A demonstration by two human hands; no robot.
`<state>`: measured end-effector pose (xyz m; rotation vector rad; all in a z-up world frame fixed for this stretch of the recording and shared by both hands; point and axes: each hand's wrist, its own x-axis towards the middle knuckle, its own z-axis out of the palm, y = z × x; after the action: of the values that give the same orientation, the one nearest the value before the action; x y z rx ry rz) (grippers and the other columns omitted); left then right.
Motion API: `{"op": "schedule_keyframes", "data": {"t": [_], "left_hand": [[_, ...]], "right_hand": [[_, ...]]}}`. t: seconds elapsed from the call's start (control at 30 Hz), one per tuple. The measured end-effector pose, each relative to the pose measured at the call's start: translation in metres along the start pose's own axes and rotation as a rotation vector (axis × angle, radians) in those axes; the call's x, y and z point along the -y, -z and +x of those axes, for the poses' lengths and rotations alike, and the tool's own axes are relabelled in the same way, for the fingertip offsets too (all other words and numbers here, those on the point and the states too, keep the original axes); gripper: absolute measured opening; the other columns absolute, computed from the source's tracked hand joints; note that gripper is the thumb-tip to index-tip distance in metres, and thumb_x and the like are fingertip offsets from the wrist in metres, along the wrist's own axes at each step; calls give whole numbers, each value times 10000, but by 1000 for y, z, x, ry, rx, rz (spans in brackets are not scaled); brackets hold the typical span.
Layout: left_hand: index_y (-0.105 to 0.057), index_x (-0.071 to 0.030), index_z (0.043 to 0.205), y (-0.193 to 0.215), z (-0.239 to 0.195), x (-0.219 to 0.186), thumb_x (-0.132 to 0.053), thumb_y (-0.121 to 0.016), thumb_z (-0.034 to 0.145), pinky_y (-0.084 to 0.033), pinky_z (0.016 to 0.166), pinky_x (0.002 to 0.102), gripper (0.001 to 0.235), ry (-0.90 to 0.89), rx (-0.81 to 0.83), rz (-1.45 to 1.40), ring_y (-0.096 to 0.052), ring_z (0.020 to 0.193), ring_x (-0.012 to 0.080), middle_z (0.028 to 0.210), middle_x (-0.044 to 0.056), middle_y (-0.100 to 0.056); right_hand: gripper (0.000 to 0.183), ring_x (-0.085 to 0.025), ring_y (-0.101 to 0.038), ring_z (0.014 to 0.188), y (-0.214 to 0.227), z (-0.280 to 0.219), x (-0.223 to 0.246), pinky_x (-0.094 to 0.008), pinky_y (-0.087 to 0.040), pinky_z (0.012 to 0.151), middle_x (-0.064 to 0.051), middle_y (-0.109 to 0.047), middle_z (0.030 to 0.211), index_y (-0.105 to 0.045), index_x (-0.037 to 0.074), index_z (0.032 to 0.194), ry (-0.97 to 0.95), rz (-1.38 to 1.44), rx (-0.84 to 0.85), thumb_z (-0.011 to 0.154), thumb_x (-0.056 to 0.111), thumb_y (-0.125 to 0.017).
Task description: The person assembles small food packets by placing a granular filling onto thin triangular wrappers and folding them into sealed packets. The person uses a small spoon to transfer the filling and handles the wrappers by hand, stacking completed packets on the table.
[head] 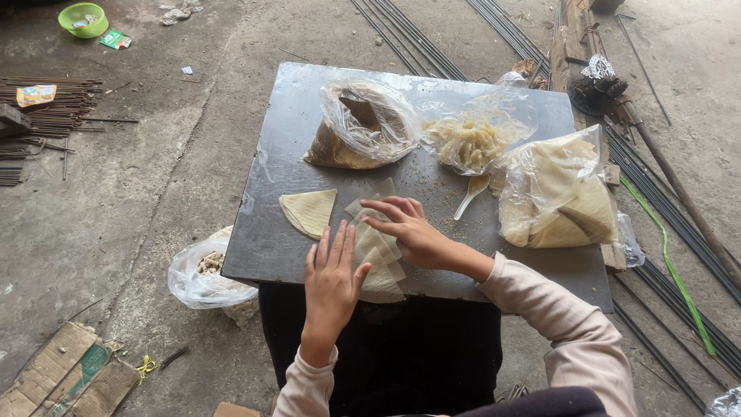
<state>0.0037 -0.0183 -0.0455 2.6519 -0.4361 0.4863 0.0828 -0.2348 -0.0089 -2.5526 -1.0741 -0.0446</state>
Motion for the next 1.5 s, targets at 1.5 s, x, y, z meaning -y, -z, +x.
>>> {"op": "schedule_keyframes", "data": {"t": [1.5], "left_hand": [[-673, -125, 1104, -14, 49, 13, -184, -657, 893, -166, 1099, 487, 219, -112, -36, 117, -467, 1380, 185, 1421, -4, -634]], "right_hand": [[804, -317, -435, 1304, -15, 9, -39, -461, -411, 1041, -160, -375, 1580, -362, 417, 1545, -60, -813, -115, 878, 78, -656]]}}
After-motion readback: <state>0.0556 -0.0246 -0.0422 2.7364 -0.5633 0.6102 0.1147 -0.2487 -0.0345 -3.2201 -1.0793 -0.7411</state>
